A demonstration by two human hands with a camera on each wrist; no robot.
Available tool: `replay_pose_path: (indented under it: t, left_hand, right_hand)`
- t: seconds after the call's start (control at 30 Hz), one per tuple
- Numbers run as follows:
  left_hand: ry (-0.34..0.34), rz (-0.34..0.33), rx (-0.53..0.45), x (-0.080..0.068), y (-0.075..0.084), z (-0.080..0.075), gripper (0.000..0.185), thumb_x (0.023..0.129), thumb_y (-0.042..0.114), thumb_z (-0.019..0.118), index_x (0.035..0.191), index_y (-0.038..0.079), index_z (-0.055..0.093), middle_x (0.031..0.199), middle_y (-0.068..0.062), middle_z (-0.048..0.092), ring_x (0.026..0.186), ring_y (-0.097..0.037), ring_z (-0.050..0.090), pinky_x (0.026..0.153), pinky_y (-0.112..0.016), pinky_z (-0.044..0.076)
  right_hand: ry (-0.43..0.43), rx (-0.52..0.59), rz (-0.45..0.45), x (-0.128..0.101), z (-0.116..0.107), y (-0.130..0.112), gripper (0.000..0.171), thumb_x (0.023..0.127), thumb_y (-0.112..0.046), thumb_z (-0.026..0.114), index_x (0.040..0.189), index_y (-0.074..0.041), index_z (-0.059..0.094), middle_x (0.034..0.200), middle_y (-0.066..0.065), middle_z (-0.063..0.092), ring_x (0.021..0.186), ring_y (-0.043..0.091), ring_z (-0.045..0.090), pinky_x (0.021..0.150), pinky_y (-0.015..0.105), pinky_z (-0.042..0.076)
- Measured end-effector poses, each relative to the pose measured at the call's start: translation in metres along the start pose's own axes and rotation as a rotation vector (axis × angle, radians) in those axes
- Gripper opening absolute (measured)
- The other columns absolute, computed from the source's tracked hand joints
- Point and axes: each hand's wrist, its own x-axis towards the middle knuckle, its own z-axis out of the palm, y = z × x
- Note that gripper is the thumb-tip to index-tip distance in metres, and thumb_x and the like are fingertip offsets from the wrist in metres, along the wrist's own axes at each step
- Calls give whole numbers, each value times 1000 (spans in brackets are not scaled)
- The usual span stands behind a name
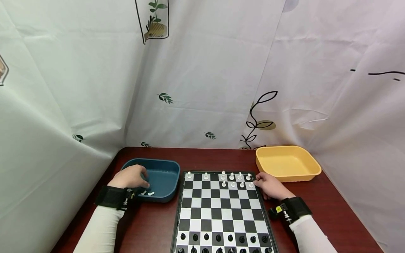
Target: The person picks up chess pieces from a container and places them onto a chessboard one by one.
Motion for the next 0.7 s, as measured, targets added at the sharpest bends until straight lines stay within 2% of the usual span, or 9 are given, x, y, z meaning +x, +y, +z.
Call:
replay_pose_path:
  t: [0.1, 0.27, 0.7]
  left_hand:
    - [4, -12, 1, -1, -4, 2, 42, 85, 30, 96, 118, 9, 82, 123, -16, 76, 100, -30, 72, 81, -57, 60]
    - [3, -36, 13, -3, -8, 6, 37, 83, 29, 97, 111, 9, 83, 114, -12, 77, 94, -26, 70, 79, -56, 59]
    - [5, -20, 41, -4, -2, 13, 34, 74, 25, 103, 98, 12, 82, 97, -2, 75, 84, -21, 65, 75, -52, 57]
  right_hand:
    - [0, -3, -2, 0, 0, -1, 16, 109, -17, 65, 114, -2, 62, 62, 7, 58, 47, 24, 59, 49, 39, 48]
    - [-8, -9, 15, 1, 0, -1, 16, 109, -17, 64, 114, -2, 62, 64, 8, 59, 48, 24, 59, 49, 38, 48]
    - [-1, -17, 8, 0, 0, -2, 16, 109, -18, 66, 113, -3, 63, 63, 7, 58, 48, 25, 59, 49, 39, 48]
